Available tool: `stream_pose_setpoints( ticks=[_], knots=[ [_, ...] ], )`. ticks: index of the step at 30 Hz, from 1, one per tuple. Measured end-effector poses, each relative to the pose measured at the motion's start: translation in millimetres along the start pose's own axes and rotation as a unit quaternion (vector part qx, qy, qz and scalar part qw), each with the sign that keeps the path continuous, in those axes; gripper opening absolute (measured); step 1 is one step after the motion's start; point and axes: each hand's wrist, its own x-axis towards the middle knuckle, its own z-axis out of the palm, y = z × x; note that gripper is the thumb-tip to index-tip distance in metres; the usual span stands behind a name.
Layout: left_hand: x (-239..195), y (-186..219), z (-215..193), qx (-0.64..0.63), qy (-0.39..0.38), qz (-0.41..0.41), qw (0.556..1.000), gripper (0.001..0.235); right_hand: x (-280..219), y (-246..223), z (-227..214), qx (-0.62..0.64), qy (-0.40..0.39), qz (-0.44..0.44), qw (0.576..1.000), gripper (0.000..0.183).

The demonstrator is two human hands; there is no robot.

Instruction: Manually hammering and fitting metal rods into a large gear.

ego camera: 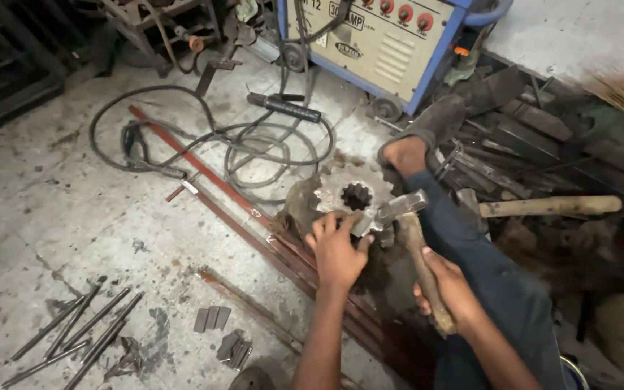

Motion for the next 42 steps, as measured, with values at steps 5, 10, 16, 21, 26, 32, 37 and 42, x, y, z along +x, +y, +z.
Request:
stream_pose_setpoints(
  ticks=[5, 10, 16, 21, 26, 32, 37, 42],
  knots=[
    [-9, -44, 46, 0.065, -0.061, 0.011, 0.996, 0.026, -8, 1, 5, 0.024, -0.001, -0.007, 1.000, 0.045],
    [9, -21, 31, 0.085, -0.003, -0.046, 0.995, 0.028, -39, -19, 6, -0.013, 0.013, -0.040, 0.999, 0.047],
    [13, -53, 35, -0.056, 0.142, -0.266, 0.952, 0.054, -77, -56, -8, -0.040, 0.027, -0.185, 0.982, 0.051],
    [16, -63, 14, -0.196, 0.266, -0.297, 0.896, 0.045, -82, -60, 10, 0.016, 0.033, -0.432, 0.901, 0.043],
    [15, -56, 6, -0.190, 0.291, -0.274, 0.897, 0.040, -23, -6, 31, -0.189, 0.041, -0.102, 0.976, 0.053],
    [1, -44, 7, -0.105, 0.125, -0.177, 0.970, 0.037, -12, 2, 30, -0.104, 0.007, -0.077, 0.992, 0.050],
    [-11, -25, 2, 0.035, 0.017, -0.001, 0.999, 0.035, -13, -2, 27, 0.009, -0.007, -0.002, 1.000, 0.051],
    [-24, -50, 5, 0.021, 0.039, 0.015, 0.999, 0.020, 18, 9, -1, 0.114, -0.067, 0.083, 0.988, 0.061]
  ],
)
